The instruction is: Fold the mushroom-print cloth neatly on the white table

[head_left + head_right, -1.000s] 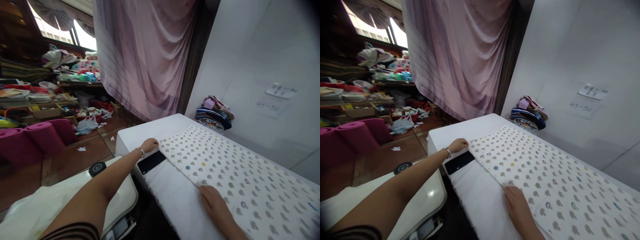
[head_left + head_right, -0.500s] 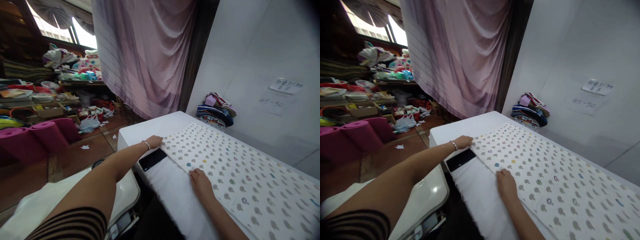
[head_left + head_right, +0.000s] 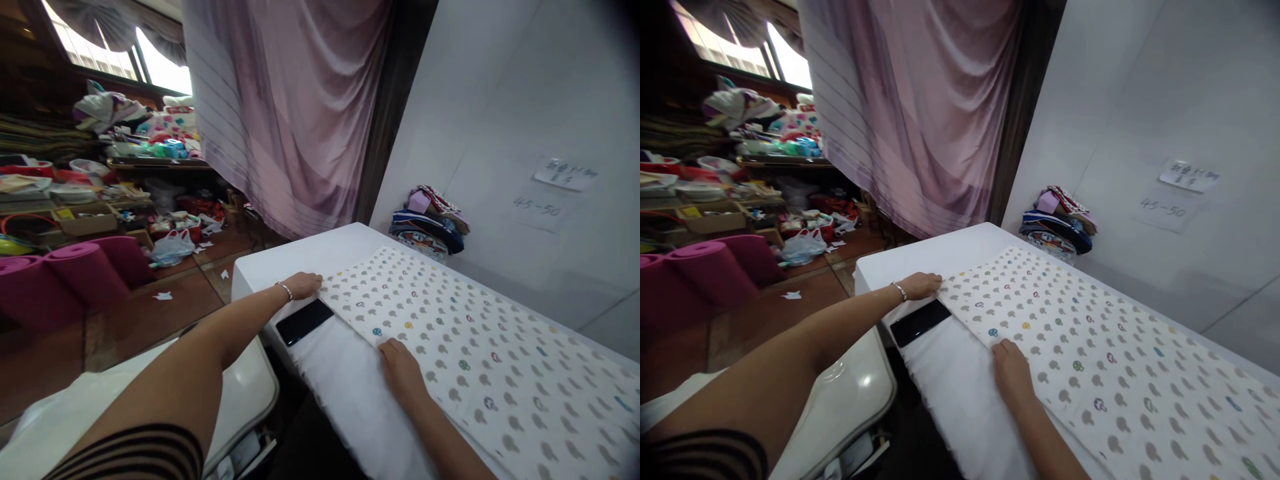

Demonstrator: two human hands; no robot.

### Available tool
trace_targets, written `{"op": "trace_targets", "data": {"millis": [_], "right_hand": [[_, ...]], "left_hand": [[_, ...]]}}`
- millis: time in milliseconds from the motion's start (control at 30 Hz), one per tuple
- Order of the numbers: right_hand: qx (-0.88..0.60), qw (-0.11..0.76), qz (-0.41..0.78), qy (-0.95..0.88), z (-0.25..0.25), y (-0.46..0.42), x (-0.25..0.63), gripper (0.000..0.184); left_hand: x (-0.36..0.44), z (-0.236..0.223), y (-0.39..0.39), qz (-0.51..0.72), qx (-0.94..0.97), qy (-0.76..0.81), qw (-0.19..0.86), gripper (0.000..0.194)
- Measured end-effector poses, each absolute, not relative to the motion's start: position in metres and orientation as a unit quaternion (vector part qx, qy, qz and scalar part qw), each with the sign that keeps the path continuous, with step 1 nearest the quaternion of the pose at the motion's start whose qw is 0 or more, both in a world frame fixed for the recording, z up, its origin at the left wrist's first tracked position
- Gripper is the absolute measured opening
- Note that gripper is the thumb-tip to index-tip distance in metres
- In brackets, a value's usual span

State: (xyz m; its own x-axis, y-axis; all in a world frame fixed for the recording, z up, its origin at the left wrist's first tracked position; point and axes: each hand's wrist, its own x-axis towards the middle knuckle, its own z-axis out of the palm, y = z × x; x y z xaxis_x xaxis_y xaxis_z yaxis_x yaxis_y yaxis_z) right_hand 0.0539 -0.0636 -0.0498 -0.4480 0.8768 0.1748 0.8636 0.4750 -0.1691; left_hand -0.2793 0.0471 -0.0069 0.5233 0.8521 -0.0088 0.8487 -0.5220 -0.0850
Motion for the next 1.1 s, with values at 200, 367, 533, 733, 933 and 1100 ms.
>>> {"op": "trace_targets", "data": {"millis": [200,367,533,733,933,1100], "right_hand": [[-0.506,0.140,0.031,-0.851,-0.053,-0.064,0.053,0.028],[-0.485,0.175,0.021,-0.857,-0.058,-0.065,0.055,0.026],[-0.489,0.148,-0.005,-0.860,-0.060,-0.061,0.052,0.030],[-0.513,0.080,-0.027,-0.854,-0.049,-0.061,0.046,0.034],[-0.513,0.085,-0.016,-0.854,-0.047,-0.063,0.046,0.032],[-0.510,0.097,-0.018,-0.854,-0.048,-0.060,0.043,0.026]], "left_hand": [[-0.281,-0.009,0.045,0.026,-0.872,-0.488,0.021,0.019],[-0.283,-0.011,0.040,0.015,-0.871,-0.491,0.016,0.022],[-0.280,-0.009,0.039,0.016,-0.870,-0.492,0.024,0.021],[-0.274,-0.005,0.043,0.020,-0.871,-0.490,0.041,0.017],[-0.277,-0.009,0.044,0.019,-0.863,-0.500,0.061,0.020],[-0.277,-0.013,0.041,0.030,-0.861,-0.503,0.060,0.022]]}}
